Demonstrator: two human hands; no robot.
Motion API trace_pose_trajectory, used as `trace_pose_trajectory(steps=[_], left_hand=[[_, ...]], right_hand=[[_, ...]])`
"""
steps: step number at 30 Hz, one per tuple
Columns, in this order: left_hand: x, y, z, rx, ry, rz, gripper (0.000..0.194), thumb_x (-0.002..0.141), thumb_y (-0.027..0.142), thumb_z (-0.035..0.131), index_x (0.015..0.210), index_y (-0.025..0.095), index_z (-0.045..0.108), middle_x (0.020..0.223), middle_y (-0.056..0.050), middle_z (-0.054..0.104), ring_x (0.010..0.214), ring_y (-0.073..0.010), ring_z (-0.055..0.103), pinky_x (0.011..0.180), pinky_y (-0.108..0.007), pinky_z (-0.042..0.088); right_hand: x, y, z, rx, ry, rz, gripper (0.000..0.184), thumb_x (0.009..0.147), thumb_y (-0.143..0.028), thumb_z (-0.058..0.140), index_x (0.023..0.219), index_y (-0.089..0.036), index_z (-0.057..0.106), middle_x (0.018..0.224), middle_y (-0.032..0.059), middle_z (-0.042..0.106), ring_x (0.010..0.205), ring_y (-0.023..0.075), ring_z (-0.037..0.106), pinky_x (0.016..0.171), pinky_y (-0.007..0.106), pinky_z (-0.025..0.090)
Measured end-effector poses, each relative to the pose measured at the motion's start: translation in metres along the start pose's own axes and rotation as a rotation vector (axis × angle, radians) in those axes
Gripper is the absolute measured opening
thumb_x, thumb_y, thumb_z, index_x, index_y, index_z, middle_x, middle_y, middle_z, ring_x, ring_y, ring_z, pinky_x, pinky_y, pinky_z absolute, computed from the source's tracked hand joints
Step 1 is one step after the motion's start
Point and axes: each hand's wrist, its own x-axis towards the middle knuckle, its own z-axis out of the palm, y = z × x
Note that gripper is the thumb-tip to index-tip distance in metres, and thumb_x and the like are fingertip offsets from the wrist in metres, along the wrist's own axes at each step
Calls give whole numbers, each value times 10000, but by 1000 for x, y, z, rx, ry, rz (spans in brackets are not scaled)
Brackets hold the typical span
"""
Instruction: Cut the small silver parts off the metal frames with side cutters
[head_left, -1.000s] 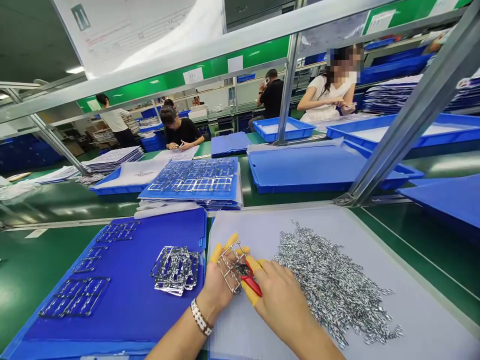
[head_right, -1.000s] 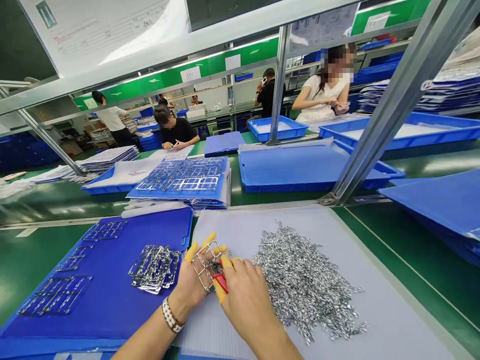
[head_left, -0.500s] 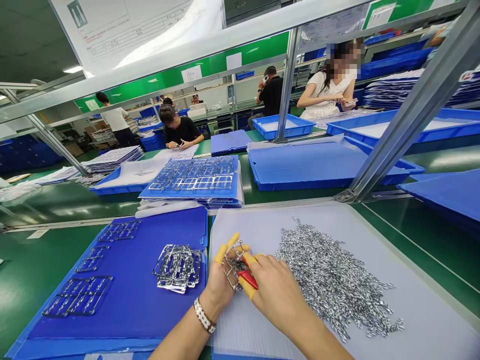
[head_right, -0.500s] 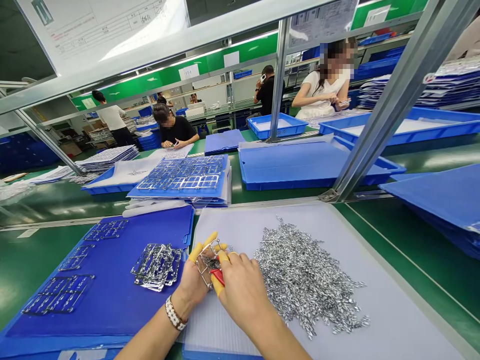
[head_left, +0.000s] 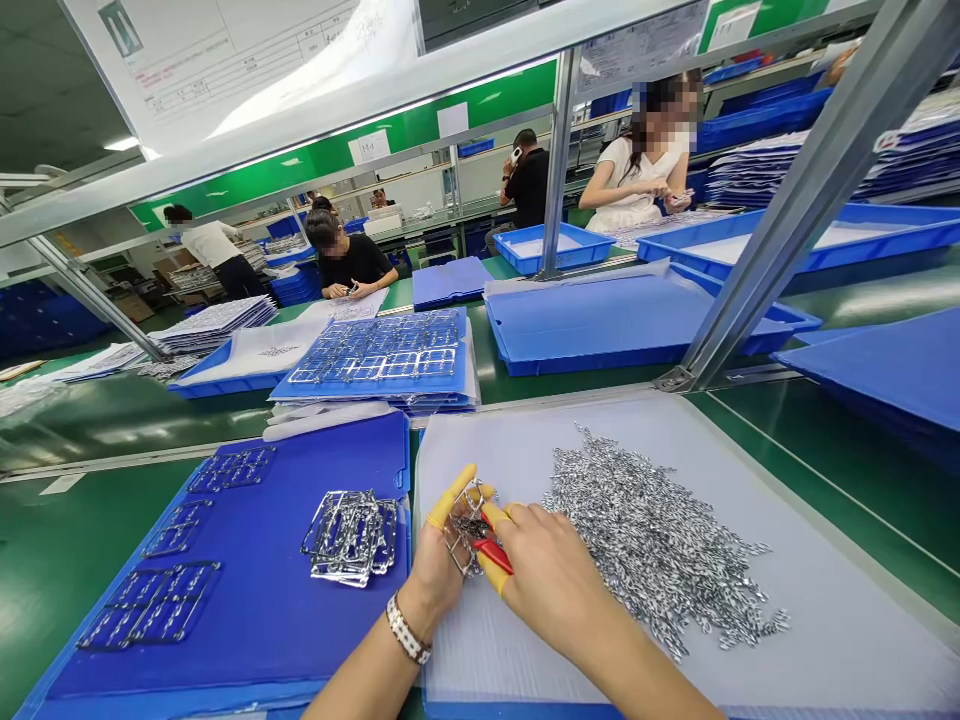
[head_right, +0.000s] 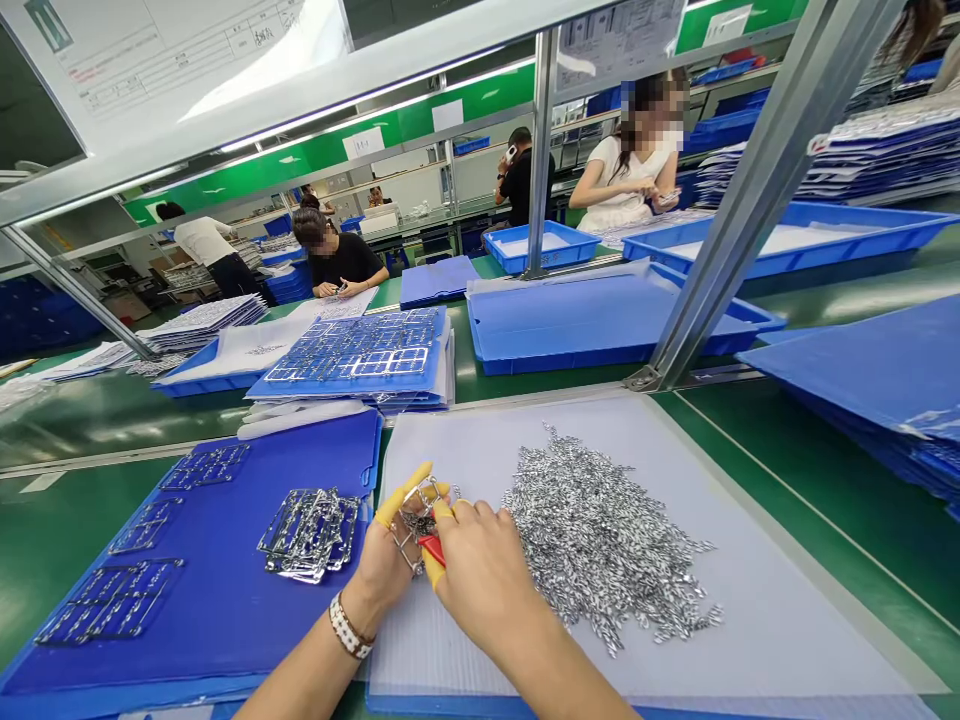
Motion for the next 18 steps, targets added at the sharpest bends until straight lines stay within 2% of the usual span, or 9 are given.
trace_pose_trajectory(steps=[6,12,15,18], left_hand=[[1,-1,-4,11,16,-3,482,793,307,597,1263,206,567,1148,-108,656,1100,-275,566,939,-393,406],[1,0,-1,-32,15,-73,457,817,406,574,1195,152,613,1128,-133,660,1076,-283,575,910,-384,417],[0,2,2,-79,-10,-103,440,834,405,553,1180,141,619,1098,-130,669,1026,-264,593,869,-357,432],[-1,4,5,-147,-35,-139,431,870,407,490,1196,152,609,1074,-114,676,963,-229,608,814,-323,447]], right_hand=[[-2,-7,-2,-95,17,4,322,831,-192,496,1138,-182,591,936,91,663,874,253,598,747,377,404],[-3,-9,3,-159,94,-7,317,832,-192,523,1140,-155,588,860,96,659,811,251,600,689,375,402],[-5,-7,4,-156,99,-7,285,826,-193,538,1103,-173,601,866,87,661,815,241,595,690,363,383],[-4,2,3,-131,110,12,327,827,-258,560,1146,-192,584,927,84,667,872,254,582,728,373,368]])
